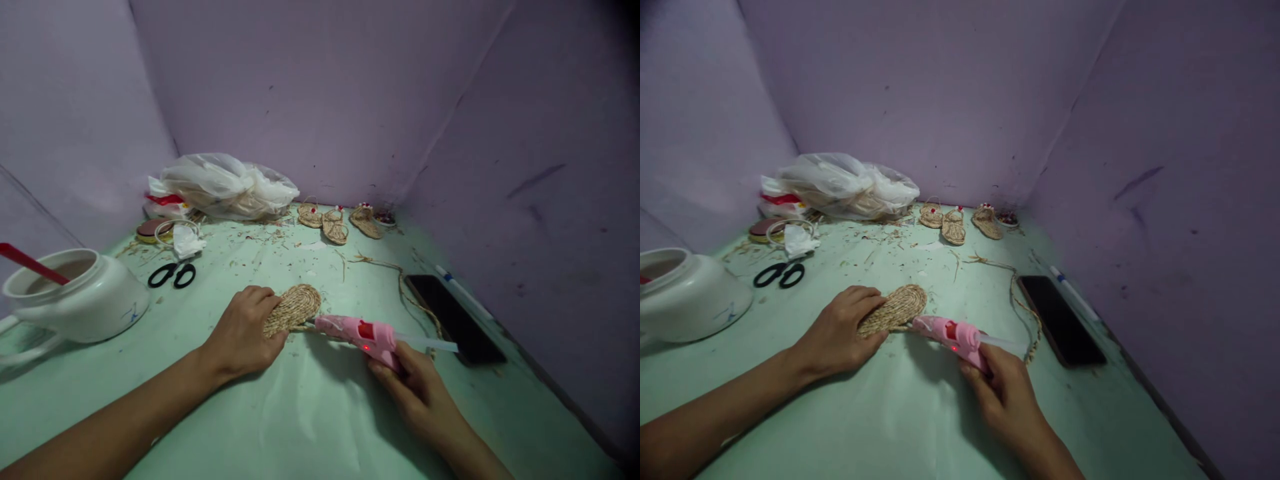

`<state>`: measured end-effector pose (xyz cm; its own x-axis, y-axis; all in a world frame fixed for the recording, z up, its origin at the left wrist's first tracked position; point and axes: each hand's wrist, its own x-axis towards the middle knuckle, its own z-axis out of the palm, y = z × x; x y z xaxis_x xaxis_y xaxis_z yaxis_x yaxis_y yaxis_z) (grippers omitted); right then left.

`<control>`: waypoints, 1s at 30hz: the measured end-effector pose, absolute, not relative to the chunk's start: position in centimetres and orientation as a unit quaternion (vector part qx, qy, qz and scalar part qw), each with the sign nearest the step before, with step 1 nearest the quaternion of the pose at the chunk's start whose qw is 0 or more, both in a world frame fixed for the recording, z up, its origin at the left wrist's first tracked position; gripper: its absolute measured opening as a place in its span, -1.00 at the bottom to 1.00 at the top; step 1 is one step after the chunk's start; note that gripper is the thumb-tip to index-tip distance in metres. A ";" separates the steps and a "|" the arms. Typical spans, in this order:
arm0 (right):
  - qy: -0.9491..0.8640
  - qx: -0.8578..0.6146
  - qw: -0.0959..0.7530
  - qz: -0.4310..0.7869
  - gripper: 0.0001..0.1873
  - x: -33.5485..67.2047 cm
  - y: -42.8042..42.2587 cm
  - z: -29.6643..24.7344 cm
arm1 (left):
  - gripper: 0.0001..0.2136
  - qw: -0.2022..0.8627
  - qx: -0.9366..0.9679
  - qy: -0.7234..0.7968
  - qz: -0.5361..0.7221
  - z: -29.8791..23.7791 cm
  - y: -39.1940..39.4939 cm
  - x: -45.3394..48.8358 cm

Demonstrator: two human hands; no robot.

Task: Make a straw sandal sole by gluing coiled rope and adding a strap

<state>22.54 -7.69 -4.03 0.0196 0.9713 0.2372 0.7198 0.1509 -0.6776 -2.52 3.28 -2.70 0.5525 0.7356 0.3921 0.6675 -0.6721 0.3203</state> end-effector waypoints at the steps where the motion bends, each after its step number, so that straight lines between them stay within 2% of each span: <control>1: -0.679 -0.622 0.344 0.184 -0.72 22.5 -7.7 -4.0 | -0.63 0.067 0.879 0.400 0.253 -2.7 3.3 -2.5; 30: -0.638 -0.662 0.354 0.172 -0.69 22.9 -7.5 -3.7 | -0.62 0.066 0.878 0.405 0.247 -2.7 3.3 -2.5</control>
<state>22.93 -7.48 -3.73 0.1257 0.9664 0.2243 0.7230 0.0655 -0.6877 -2.50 3.26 -2.70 0.5503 0.7434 0.3802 0.6777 -0.6636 0.3167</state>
